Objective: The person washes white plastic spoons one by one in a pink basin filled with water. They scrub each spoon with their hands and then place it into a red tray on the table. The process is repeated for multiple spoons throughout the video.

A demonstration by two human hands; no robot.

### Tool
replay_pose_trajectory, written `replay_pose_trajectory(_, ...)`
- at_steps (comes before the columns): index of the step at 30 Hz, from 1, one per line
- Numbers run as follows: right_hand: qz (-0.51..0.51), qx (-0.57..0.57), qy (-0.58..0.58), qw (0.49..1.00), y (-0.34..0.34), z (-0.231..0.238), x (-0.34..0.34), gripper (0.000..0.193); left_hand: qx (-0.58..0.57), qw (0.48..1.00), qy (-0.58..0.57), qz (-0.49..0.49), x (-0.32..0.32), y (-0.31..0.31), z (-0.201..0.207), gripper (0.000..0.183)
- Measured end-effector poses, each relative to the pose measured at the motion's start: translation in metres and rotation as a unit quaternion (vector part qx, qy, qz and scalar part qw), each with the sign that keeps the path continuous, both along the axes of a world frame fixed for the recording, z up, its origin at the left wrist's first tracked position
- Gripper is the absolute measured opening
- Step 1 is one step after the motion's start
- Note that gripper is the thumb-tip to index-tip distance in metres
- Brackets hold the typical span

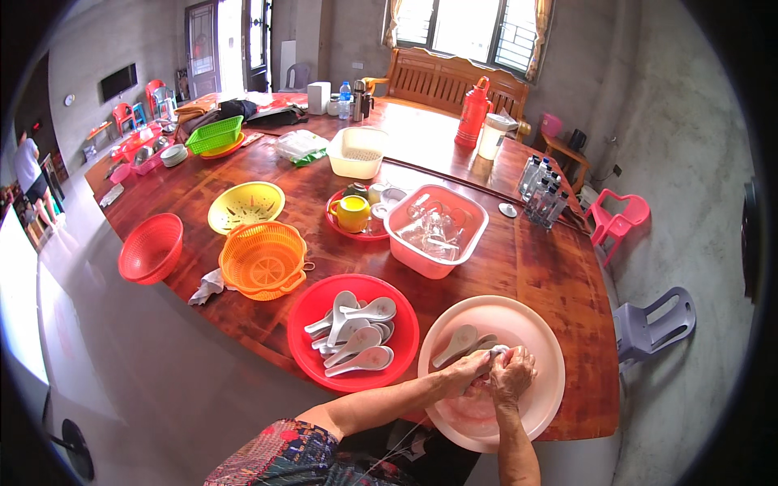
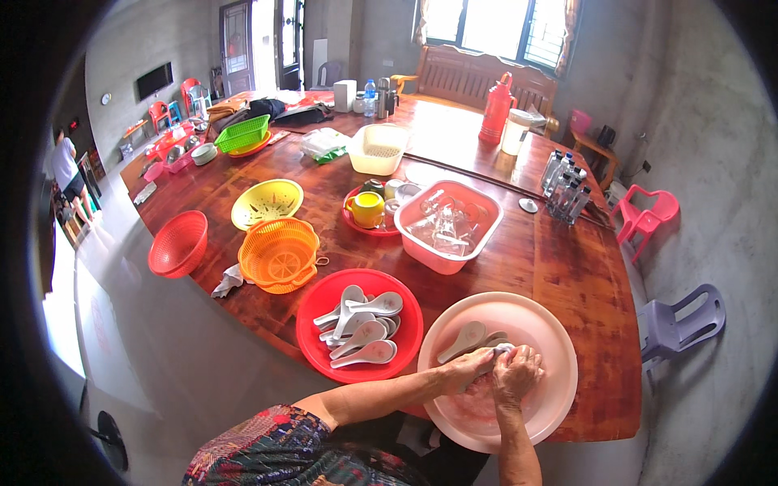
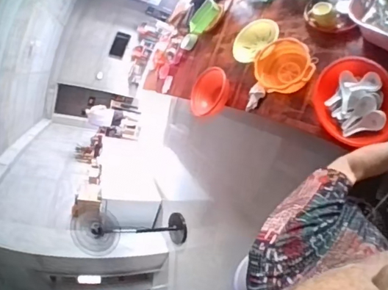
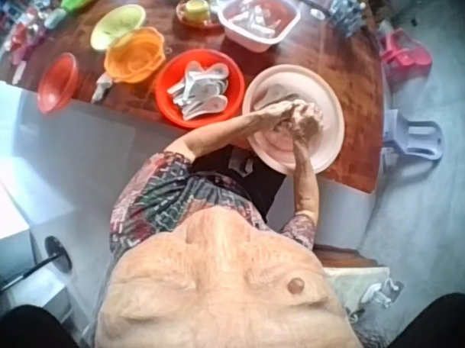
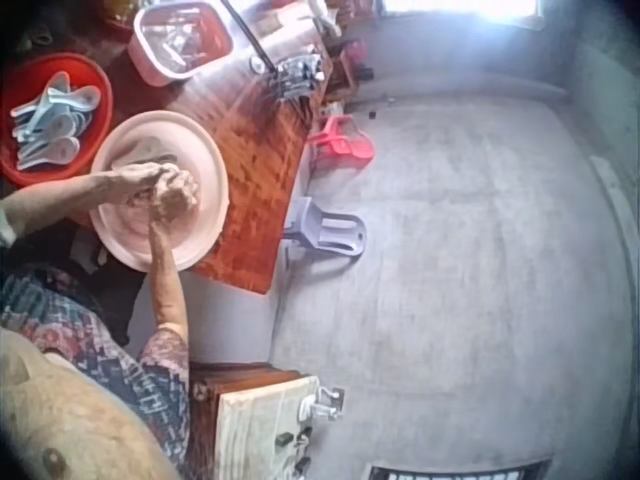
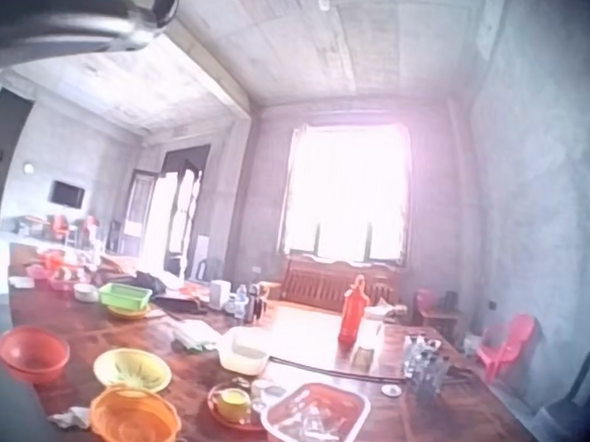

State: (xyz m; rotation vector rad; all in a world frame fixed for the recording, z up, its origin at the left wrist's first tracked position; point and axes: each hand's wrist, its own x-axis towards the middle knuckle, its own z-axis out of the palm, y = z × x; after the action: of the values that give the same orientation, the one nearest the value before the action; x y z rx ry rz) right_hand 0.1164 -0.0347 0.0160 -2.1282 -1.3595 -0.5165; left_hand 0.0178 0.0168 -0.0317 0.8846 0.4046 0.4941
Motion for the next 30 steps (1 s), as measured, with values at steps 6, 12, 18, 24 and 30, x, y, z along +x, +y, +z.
replay_pose_trajectory(6,0.121,-0.342,-0.021,0.932,-0.026,-0.006,0.025,0.024,0.216,0.959,-0.013,0.183,0.002,0.003,-0.009,0.034)
replay_pose_trajectory(12,0.152,-0.535,0.015,0.831,-0.049,-0.029,0.024,0.023,0.073,0.989,0.045,0.118,-0.005,-0.009,0.033,0.030)
replay_pose_trajectory(18,0.219,-0.417,0.018,0.882,-0.045,-0.025,0.038,0.014,0.096,0.983,0.081,0.132,-0.001,-0.004,0.019,0.033)
replay_pose_trajectory(24,0.198,-0.013,0.183,0.963,-0.004,0.014,0.011,0.005,-0.059,0.994,0.036,0.084,-0.003,-0.002,0.014,0.041)
replay_pose_trajectory(30,0.216,0.031,0.258,0.941,0.009,-0.008,0.001,0.005,-0.097,0.994,-0.023,0.042,-0.002,-0.002,0.022,0.037)
